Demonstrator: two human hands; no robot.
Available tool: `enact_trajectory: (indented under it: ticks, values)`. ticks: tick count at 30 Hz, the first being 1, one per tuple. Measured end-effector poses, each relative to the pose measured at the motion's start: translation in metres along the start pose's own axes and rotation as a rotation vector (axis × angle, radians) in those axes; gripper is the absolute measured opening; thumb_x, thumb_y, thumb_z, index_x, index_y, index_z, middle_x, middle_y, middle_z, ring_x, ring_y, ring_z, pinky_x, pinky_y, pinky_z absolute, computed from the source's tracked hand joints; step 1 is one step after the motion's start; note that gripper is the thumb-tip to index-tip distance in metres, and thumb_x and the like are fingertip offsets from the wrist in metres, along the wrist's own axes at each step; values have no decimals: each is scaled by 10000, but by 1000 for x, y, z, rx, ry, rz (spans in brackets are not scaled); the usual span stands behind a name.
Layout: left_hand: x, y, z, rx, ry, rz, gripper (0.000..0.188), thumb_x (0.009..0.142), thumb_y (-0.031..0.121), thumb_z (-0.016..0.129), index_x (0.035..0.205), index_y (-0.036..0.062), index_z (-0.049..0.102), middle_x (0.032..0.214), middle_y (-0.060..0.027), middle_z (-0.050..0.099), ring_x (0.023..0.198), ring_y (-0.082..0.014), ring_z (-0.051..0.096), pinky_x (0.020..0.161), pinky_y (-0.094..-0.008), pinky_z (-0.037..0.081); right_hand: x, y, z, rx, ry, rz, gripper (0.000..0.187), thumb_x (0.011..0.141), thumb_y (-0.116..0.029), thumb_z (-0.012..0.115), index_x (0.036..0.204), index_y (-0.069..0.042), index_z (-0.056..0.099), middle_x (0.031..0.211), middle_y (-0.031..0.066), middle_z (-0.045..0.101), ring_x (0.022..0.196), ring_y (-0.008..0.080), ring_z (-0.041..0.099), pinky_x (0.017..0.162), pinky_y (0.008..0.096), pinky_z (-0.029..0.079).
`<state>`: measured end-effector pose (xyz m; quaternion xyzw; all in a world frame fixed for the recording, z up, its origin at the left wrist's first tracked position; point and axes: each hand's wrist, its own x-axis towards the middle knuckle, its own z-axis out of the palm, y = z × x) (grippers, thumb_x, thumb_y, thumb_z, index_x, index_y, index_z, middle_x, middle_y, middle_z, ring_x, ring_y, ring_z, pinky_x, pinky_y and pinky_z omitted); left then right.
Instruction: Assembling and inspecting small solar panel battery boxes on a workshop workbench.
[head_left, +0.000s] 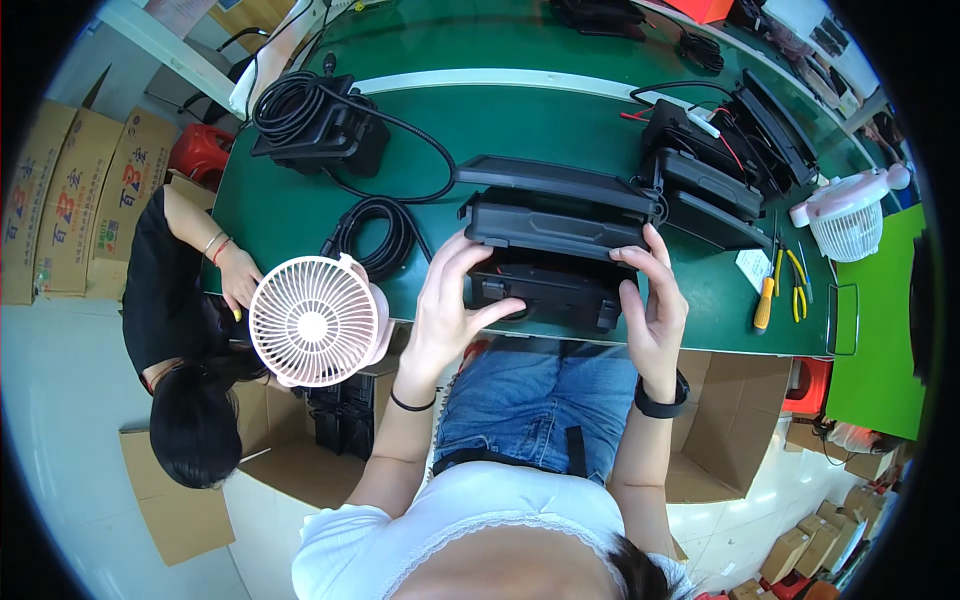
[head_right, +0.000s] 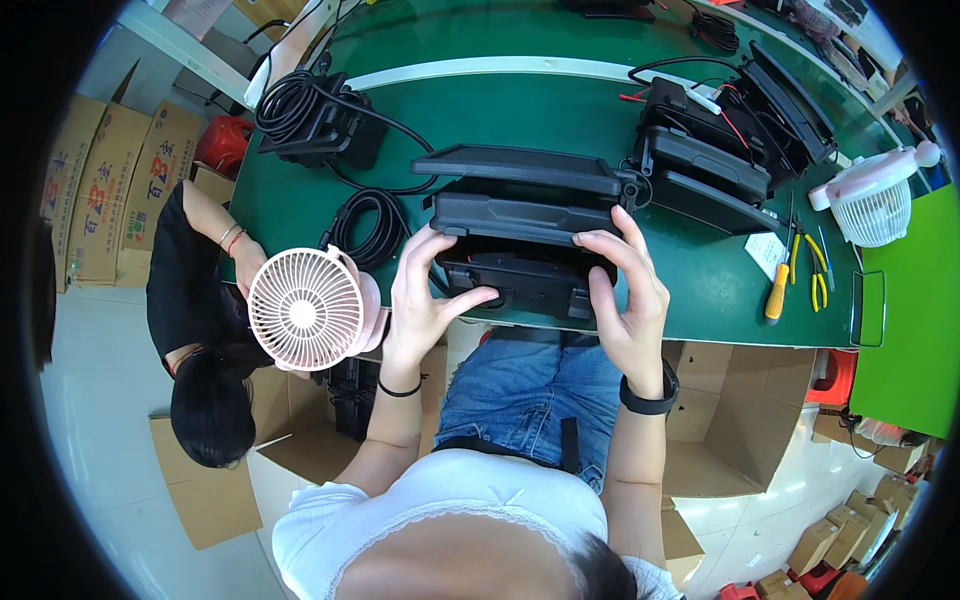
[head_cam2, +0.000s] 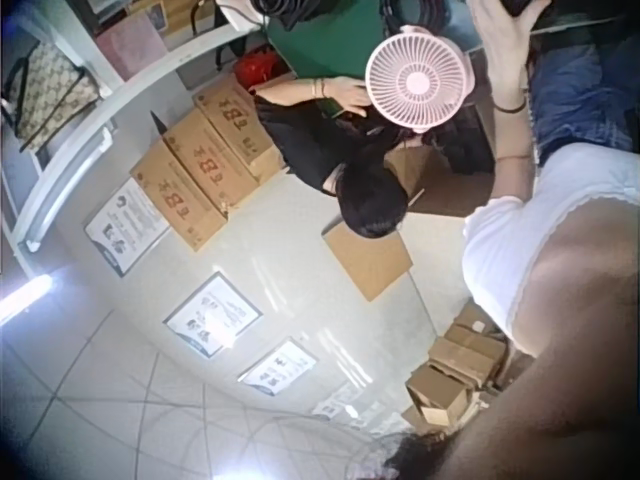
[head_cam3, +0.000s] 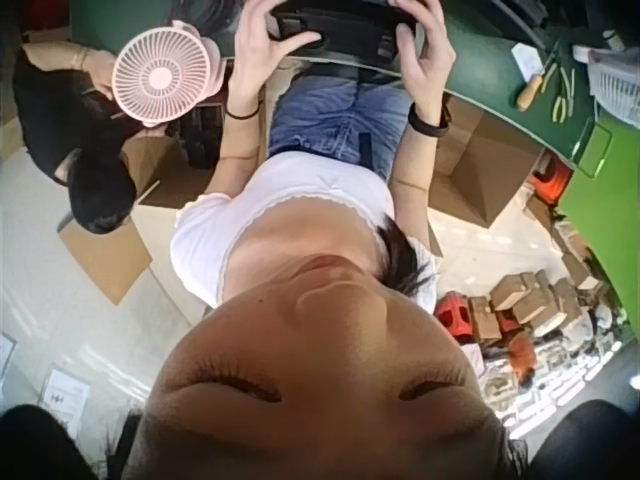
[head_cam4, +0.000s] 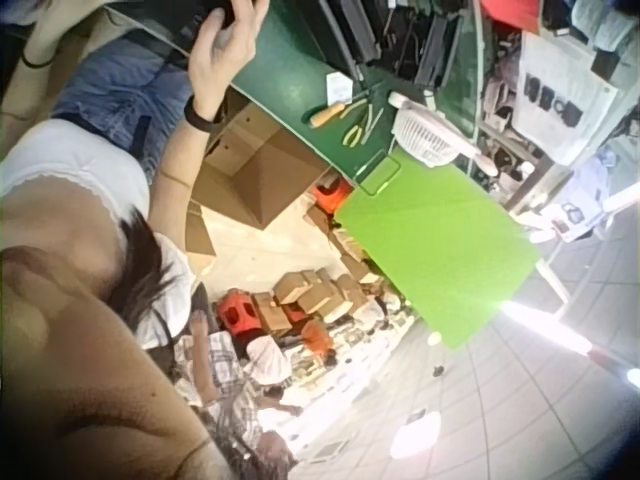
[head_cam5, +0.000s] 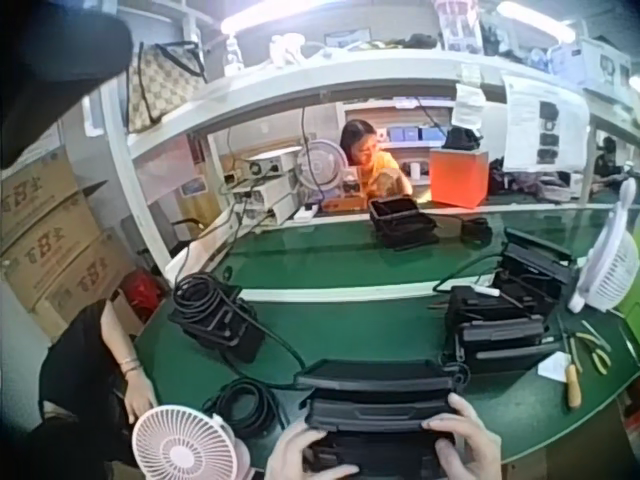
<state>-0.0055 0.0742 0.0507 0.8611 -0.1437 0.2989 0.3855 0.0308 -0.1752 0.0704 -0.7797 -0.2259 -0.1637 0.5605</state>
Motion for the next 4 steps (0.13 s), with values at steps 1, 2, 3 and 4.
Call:
enact_trajectory:
  ticks: [1, 2, 3, 4]
  values:
    - [-8, 1, 4, 53, 34, -46, 666, 682, 255, 902, 1192, 43, 531, 1297, -192, 485, 1133, -391, 576, 950, -469, 499, 1, 1, 1, 3, 2, -2, 362, 823, 98, 567, 1144, -38, 665, 1159, 129, 704, 1369, 362, 475, 1092, 450, 394]
    - [-13, -3, 11, -26, 115, -65, 644, 700, 252, 895, 1188, 50, 527, 1318, -168, 441, 1149, -390, 569, 954, -485, 503, 0, 1, 2, 3, 0, 2, 356, 833, 88, 563, 1150, -39, 665, 1173, 135, 697, 1375, 362, 468, 1094, 453, 392]
    - [-22, -11, 22, -105, 195, -83, 622, 717, 248, 887, 1184, 57, 523, 1339, -144, 398, 1164, -389, 562, 958, -502, 507, 0, 0, 3, 2, -1, 6, 351, 842, 78, 559, 1155, -40, 664, 1187, 141, 690, 1381, 362, 461, 1096, 456, 389]
    - [-22, -11, 23, -105, 194, -84, 622, 717, 248, 887, 1184, 57, 523, 1339, -144, 398, 1164, -389, 562, 958, -502, 507, -1, 2, 4, 11, -2, 14, 342, 859, 57, 555, 1168, -44, 664, 1188, 143, 690, 1384, 358, 458, 1096, 459, 387]
